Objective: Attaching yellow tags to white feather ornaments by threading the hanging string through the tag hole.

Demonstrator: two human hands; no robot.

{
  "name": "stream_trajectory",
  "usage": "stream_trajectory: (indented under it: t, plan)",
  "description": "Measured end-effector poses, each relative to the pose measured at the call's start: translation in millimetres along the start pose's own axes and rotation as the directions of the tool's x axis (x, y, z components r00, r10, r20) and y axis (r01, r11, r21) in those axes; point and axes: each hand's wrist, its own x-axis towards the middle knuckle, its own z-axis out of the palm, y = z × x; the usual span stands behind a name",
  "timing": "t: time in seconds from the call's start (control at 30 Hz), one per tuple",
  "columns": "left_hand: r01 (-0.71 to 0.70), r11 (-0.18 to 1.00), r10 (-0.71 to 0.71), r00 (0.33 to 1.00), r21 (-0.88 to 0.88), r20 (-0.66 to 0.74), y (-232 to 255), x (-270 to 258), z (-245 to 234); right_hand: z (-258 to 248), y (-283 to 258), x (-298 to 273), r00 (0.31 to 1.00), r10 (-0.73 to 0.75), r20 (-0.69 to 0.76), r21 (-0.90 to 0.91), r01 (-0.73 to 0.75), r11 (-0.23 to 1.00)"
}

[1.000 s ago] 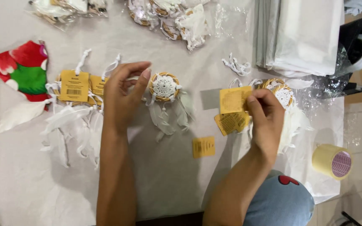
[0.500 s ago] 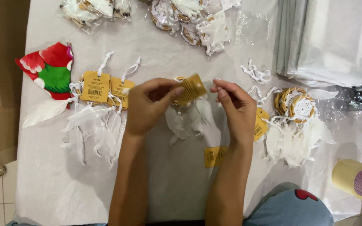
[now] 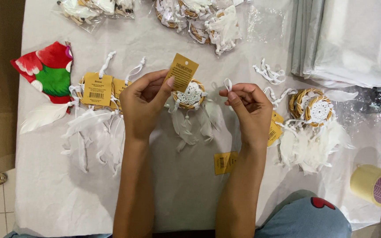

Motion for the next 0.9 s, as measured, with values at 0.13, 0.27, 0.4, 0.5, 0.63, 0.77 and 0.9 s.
stream_trajectory:
  t: [0.13,0.27,0.4,0.5,0.63,0.77,0.9]
  plan:
    - [0.009,1.000,-0.008,1.000,-0.010,0.012,-0.8,-2.2,2.3,1.2,7.1,1.4,0.999,-0.006,-0.039,0.050,0.008,0.999]
    - [-0.013,1.000,0.012,1.000,0.018,0.017,3.6,-2.3,5.3,6.4,-1.1,1.7,0.994,-0.092,-0.060,-0.067,0.088,0.994]
    - [-0.563,0.726,0.613,0.790,0.395,-0.001,7.7,-1.2,18.2,22.2,-7.7,-0.8,0.977,-0.209,-0.053,-0.239,0.191,0.952]
    - [-0.716,0.508,0.772,0.625,0.480,0.117,1.7,-2.7,27.8,32.7,-3.9,-2.4,0.982,-0.190,-0.014,-0.106,0.188,0.976]
    - [-0.794,0.376,0.833,0.515,0.479,0.200,1.3,-6.2,40.2,28.6,9.1,0.8,0.969,-0.235,-0.072,-0.071,0.230,0.971]
    - [-0.768,0.481,0.766,0.603,0.423,0.223,-2.1,-2.0,29.3,13.8,19.8,1.1,0.958,-0.249,-0.145,-0.069,0.242,0.968]
    - [-0.607,0.630,0.643,0.758,0.485,0.113,1.9,3.7,10.6,10.8,15.1,2.2,0.950,-0.217,-0.226,-0.044,0.213,0.976]
